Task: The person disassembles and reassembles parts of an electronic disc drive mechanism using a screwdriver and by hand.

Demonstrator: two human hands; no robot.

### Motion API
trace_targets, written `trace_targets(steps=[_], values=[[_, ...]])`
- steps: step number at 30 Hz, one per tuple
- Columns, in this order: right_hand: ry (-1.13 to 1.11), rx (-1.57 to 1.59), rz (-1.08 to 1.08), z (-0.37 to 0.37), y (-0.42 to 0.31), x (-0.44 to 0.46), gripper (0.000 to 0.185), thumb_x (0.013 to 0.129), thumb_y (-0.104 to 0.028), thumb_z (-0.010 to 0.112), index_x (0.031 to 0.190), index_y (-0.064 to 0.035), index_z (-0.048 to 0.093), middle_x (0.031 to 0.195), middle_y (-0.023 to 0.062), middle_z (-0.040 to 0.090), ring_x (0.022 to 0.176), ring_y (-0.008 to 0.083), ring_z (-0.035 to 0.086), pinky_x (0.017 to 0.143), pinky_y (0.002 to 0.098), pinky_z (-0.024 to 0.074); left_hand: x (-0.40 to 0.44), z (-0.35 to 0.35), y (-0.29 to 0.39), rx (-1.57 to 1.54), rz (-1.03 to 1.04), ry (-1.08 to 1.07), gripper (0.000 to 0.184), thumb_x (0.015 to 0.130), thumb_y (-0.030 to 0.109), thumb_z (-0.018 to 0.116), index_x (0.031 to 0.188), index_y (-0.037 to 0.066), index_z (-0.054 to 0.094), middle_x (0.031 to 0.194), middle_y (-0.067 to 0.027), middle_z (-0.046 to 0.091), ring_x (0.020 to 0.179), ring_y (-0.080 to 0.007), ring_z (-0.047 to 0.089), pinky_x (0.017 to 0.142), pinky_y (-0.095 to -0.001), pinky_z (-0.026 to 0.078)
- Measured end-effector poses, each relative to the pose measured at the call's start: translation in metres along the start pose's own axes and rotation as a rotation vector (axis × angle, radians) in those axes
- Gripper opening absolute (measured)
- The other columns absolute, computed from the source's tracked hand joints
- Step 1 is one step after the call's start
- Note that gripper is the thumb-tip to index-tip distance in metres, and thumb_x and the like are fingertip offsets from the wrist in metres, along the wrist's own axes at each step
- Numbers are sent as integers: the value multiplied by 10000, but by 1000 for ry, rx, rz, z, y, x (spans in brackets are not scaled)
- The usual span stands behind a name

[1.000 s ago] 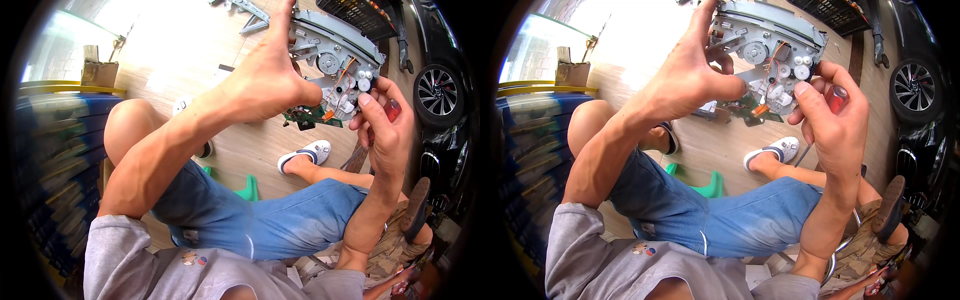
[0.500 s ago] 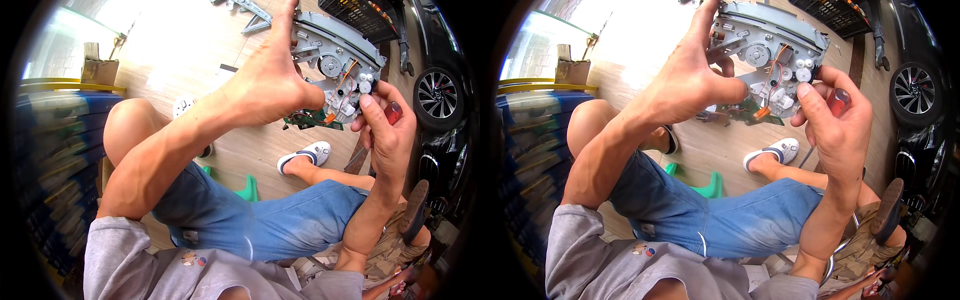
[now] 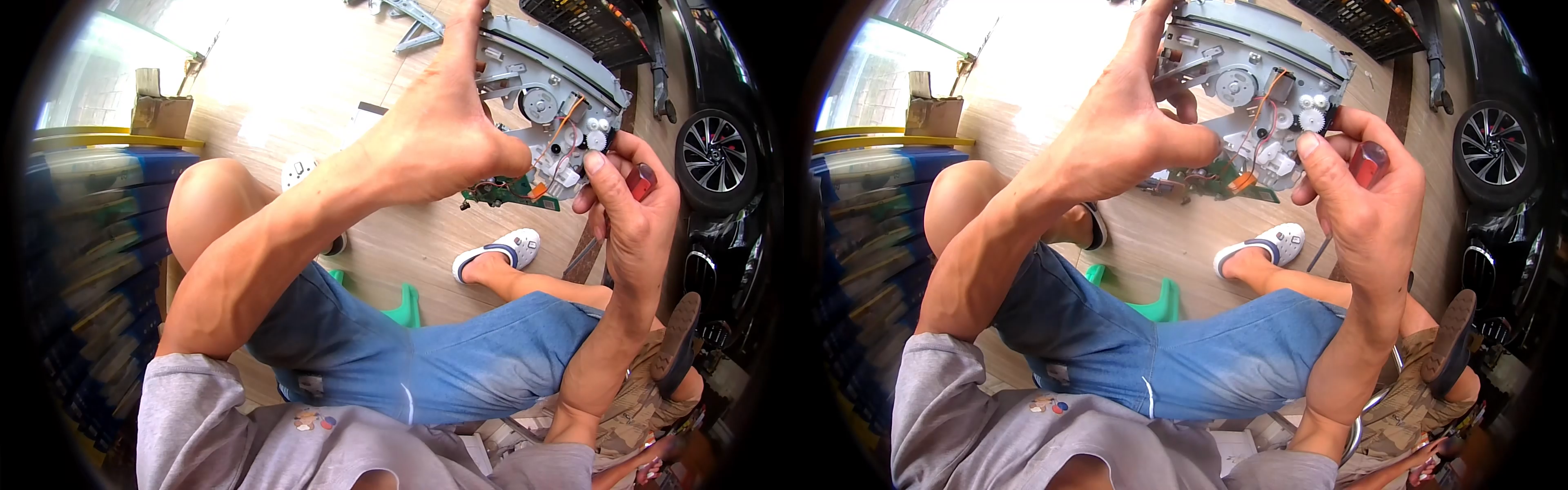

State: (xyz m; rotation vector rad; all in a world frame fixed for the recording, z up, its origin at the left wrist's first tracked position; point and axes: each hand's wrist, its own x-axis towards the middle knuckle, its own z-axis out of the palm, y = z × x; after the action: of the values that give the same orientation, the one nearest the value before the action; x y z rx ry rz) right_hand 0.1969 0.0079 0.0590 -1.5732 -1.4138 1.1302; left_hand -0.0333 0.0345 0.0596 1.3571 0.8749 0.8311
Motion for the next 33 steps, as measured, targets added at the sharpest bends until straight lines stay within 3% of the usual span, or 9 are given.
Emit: trace_targets(steps=[3, 6, 10, 13, 15, 18, 28, 31, 33], values=[[-8, -22, 7, -1, 0, 0, 333, 955, -96, 703, 1194, 116, 608, 813, 90, 693, 628, 85, 636, 424, 187, 361, -1, 0, -14, 31, 98, 9, 1341, 730, 111, 835, 1569, -52, -197, 1529, -319, 320, 1305, -368, 499, 1048, -423, 484], [65, -53, 5, 5, 0, 1, 380, 973, -190, 696, 1196, 107, 615, 702, 89, 671, 466, 37, 513, 398, 178, 309, 5, 9, -8, 59, 29, 91, 1347, 733, 129, 845, 1563, -67, -196, 1536, -325, 314, 1303, -373, 499, 1058, -429, 474], [3, -46, -1, -3, -3, 1, 329, 964, -112, 681, 1181, 130, 627, 795, 82, 687, 599, 80, 630, 418, 190, 362, 6, 4, -7, 21, 5, 56, 1337, 724, 123, 838, 1568, -71, -180, 1527, -329, 319, 1295, -367, 495, 1043, -422, 481], [10, -45, 9, -2, -4, 1, 331, 965, -111, 681, 1184, 131, 631, 783, 78, 685, 597, 81, 633, 417, 192, 363, 30, -2, -96, 183, 171, 55, 1317, 714, 102, 819, 1573, -71, -165, 1515, -328, 327, 1280, -362, 498, 1030, -405, 486], [23, -47, 16, -2, -5, 0, 332, 966, -112, 684, 1186, 131, 632, 779, 74, 684, 604, 82, 638, 418, 192, 361, 29, -2, -94, 221, 174, 61, 1301, 711, 88, 802, 1576, -71, -159, 1513, -327, 324, 1278, -361, 497, 1025, -396, 488], [6, -50, 23, -4, -3, 0, 332, 964, -111, 694, 1186, 128, 633, 772, 67, 683, 609, 85, 643, 418, 194, 356, 1, 2, -2, 95, 55, 28, 1280, 711, 69, 776, 1576, -71, -157, 1519, -326, 305, 1310, -368, 476, 1044, -398, 478], [22, -77, 32, -2, -3, 0, 329, 953, -132, 735, 1156, 111, 646, 777, 66, 692, 610, 92, 641, 445, 200, 363, 2, 1, -14, -13, 111, -3, 1259, 709, 19, 743, 1569, -67, -173, 1542, -342, 250, 1427, -422, 374, 1191, -475, 386], [28, -81, 31, -2, -2, 0, 316, 950, -140, 742, 1131, 103, 652, 771, 66, 695, 606, 91, 637, 451, 204, 370, 7, -18, -11, -329, -6, -90, 1258, 713, 25, 746, 1566, -75, -173, 1544, -341, 248, 1434, -424, 361, 1207, -481, 357], [25, -85, 37, -2, -2, 0, 307, 950, -143, 744, 1118, 99, 654, 766, 64, 695, 603, 89, 633, 457, 211, 379, 7, -16, -6, -265, -42, -54, 1258, 716, 36, 753, 1564, -83, -169, 1545, -341, 249, 1439, -422, 354, 1217, -476, 331]])
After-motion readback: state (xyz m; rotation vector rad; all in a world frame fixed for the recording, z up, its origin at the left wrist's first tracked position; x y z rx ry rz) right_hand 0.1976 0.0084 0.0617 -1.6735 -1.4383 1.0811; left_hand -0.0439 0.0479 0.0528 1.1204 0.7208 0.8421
